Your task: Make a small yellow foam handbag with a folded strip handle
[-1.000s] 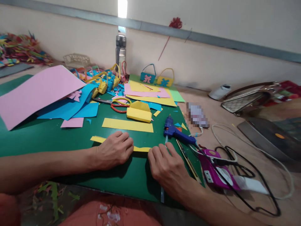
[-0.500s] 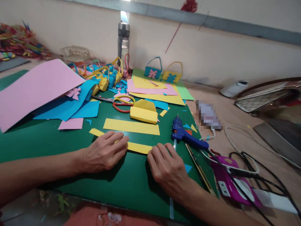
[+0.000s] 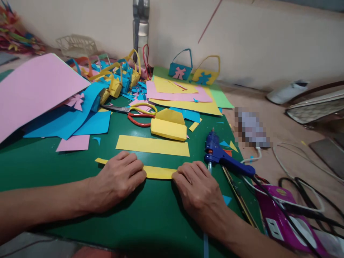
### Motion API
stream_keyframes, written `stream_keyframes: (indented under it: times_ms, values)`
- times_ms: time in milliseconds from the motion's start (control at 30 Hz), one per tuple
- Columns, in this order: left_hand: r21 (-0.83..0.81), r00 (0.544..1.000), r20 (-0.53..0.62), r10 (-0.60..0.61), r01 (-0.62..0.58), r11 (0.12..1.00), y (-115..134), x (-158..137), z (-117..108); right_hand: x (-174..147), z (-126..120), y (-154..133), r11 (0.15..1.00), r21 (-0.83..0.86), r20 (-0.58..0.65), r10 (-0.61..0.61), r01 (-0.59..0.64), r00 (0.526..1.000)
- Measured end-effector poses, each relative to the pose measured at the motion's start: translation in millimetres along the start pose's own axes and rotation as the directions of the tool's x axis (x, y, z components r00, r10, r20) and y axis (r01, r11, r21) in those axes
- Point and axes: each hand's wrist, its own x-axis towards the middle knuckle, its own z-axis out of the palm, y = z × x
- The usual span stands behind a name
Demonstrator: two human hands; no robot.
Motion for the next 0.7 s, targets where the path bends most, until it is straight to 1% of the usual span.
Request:
stream_keyframes:
  times_ms: [133, 267, 433, 533, 700]
  values:
    - [-0.057, 0.994, 0.001, -0.108, 0.108, 0.993, 1.0, -1.5, 2.4, 0.8, 0.1, 0.5, 0.996, 0.072, 0.008, 0.058, -0.058, 0.998]
    - [-0.073, 0.977, -0.016, -0.211, 0.209, 0.975, 2.5, 0.7, 1.8, -0.2, 0.1, 1.3, 0.978, 0.131, 0.018, 0.161, -0.162, 0.987]
    - [-0.112, 0.934, 0.051, -0.353, 0.357, 0.927, 2.6, 6.4, -5.1, -0.2, 0.7, 3.1, 0.952, 0.152, 0.045, 0.261, -0.265, 0.964]
    - [-0.088, 0.915, 0.086, -0.394, 0.401, 0.912, 0.3, 8.4, -7.5, 1.3, -0.3, 3.4, 0.949, 0.134, 0.044, 0.280, -0.284, 0.959]
    - [-0.053, 0.896, 0.133, -0.423, 0.432, 0.900, -2.9, 12.8, -9.2, 2.8, -1.7, 4.5, 0.952, 0.100, 0.054, 0.284, -0.288, 0.957]
